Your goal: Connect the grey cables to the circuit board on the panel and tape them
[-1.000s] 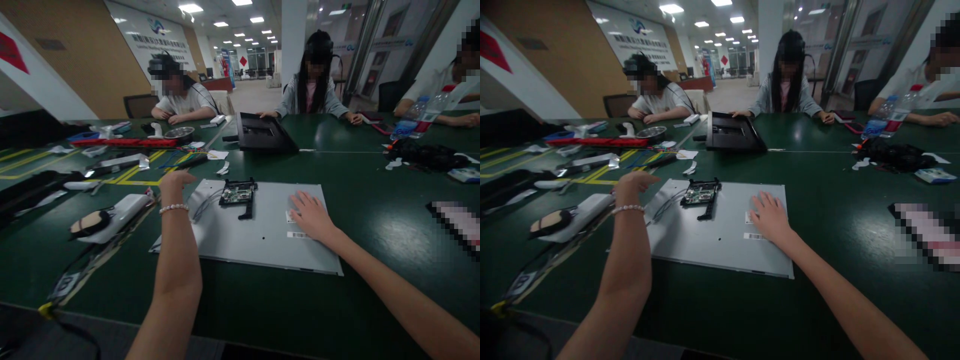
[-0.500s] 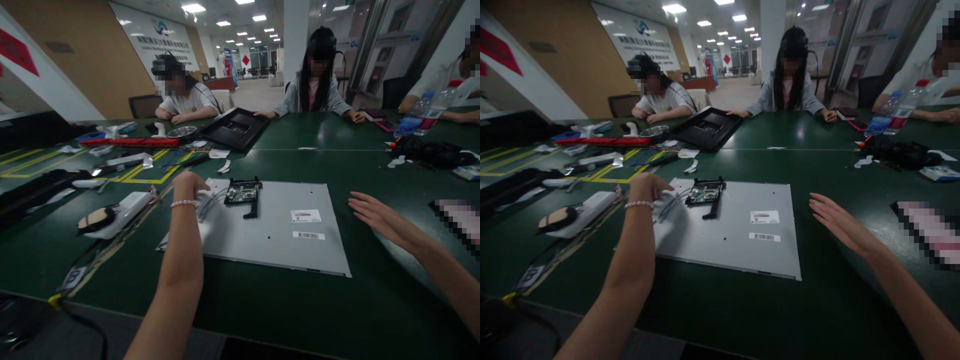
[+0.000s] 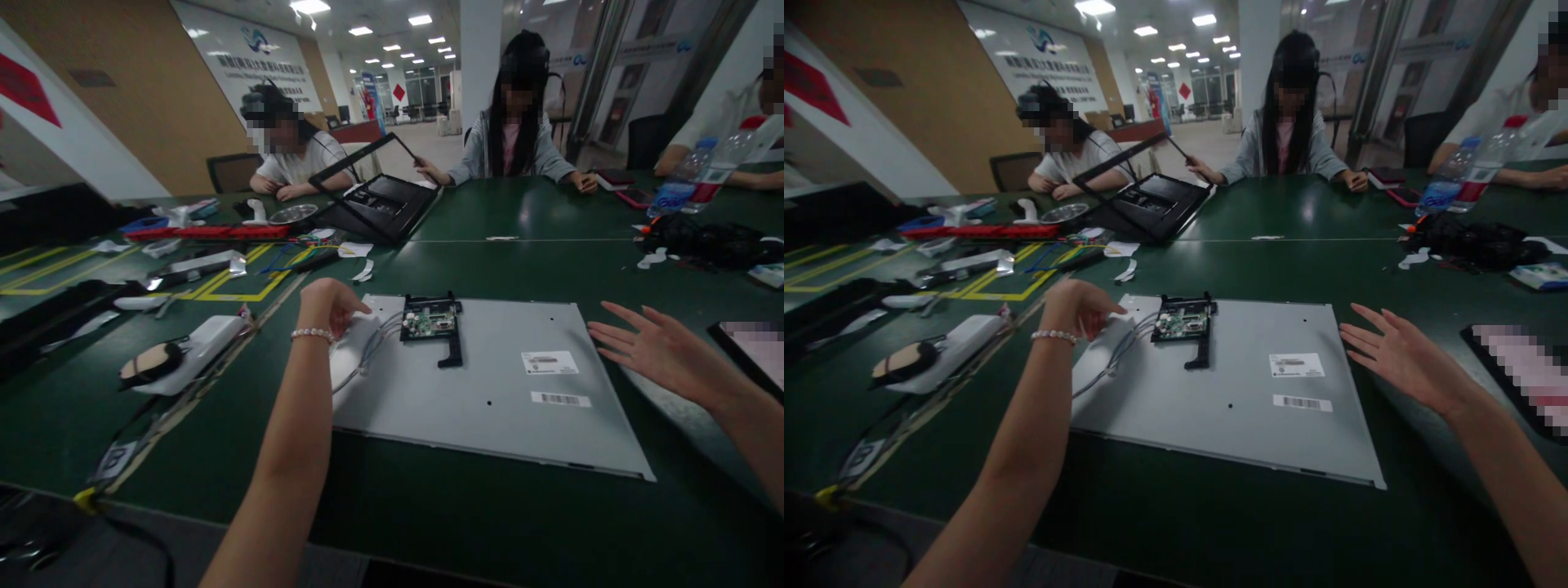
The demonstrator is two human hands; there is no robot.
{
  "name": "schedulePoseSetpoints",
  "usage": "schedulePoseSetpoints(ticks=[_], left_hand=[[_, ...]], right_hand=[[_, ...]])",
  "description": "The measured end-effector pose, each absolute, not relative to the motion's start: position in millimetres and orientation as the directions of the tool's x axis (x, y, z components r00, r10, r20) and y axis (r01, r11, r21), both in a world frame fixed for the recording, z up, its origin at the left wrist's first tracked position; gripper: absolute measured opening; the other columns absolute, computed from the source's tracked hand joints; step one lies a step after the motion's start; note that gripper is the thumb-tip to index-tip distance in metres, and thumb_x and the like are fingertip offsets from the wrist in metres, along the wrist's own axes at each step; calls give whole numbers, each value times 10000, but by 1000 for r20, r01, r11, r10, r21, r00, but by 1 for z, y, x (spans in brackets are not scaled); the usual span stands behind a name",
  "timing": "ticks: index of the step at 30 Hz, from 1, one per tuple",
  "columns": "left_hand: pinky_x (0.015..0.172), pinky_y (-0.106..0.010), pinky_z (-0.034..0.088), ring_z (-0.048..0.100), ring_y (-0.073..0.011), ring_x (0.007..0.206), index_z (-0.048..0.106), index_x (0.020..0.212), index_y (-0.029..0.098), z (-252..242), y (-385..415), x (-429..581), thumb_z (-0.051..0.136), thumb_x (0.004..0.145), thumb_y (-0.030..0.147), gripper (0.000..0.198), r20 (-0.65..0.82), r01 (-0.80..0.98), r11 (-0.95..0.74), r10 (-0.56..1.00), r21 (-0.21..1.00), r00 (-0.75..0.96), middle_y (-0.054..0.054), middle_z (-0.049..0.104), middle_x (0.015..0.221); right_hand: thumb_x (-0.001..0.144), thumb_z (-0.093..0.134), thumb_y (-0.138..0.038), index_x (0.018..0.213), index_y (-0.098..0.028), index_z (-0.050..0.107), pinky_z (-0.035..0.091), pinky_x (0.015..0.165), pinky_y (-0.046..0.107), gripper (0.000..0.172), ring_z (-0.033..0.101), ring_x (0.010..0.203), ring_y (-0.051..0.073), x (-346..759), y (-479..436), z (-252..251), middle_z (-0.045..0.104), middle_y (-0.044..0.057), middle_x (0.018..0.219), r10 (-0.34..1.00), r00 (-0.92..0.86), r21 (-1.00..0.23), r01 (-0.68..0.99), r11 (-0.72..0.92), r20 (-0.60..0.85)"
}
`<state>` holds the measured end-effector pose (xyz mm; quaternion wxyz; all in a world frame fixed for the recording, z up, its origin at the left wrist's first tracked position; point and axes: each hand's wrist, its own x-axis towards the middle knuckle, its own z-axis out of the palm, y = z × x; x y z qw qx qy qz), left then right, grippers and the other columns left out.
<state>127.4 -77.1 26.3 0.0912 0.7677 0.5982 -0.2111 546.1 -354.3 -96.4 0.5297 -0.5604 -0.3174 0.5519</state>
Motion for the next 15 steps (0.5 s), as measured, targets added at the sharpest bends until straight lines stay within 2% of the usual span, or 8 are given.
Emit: schedulePoseSetpoints(ticks=[4, 7, 9, 11, 13, 15], left_hand=[[740, -326, 530, 677, -310, 866, 732, 781, 186, 11, -72, 147, 634, 634, 767, 607, -568, 971, -204, 817, -122, 100, -149, 699, 691], [731, -322, 536, 687, -304, 834, 730, 727, 170, 0, -66, 162, 621, 698, 716, 558, -707, 974, -152, 707, -166, -10, -166, 708, 714], [734, -322, 536, 691, -299, 809, 732, 705, 148, -4, -63, 172, 585, 757, 683, 558, -755, 967, -172, 655, -189, -31, -177, 712, 723], [743, -332, 536, 694, -305, 790, 744, 720, 130, -5, -63, 181, 571, 765, 688, 586, -758, 958, -212, 652, -191, -7, -184, 713, 718], [748, -353, 537, 694, -323, 779, 759, 763, 119, -6, -67, 190, 549, 741, 737, 652, -750, 953, -240, 661, -186, 20, -193, 713, 709], [749, -372, 540, 693, -338, 776, 769, 812, 111, -9, -72, 200, 463, 749, 787, 744, -762, 944, -269, 647, -193, 29, -203, 711, 702]], right_hand=[[894, 349, -609, 1482, -317, 296, 365, 1100, 519, 658, 425, 1354, 268, 569, -357, -110, 505, 113, 1438, 919, 309, -969, -108, -220, -243], [898, 354, -589, 1482, -331, 307, 355, 1110, 515, 640, 402, 1369, 271, 583, -360, -120, 492, 100, 1453, 903, 377, -976, -25, -214, -208], [902, 356, -592, 1488, -336, 298, 359, 1113, 510, 642, 383, 1381, 278, 588, -361, -125, 453, 92, 1486, 887, 423, -976, 27, -218, -187], [906, 354, -605, 1500, -344, 271, 379, 1103, 516, 654, 383, 1383, 296, 588, -360, -130, 400, 81, 1524, 869, 469, -956, 146, -254, -159], [911, 341, -624, 1513, -322, 254, 381, 1097, 539, 679, 376, 1386, 327, 582, -357, -135, 354, 85, 1550, 853, 513, -866, 379, -326, -97], [915, 338, -624, 1514, -249, 274, 338, 1111, 575, 709, 331, 1403, 369, 573, -355, -141, 321, 123, 1562, 858, 513, -656, 653, -378, 17]])
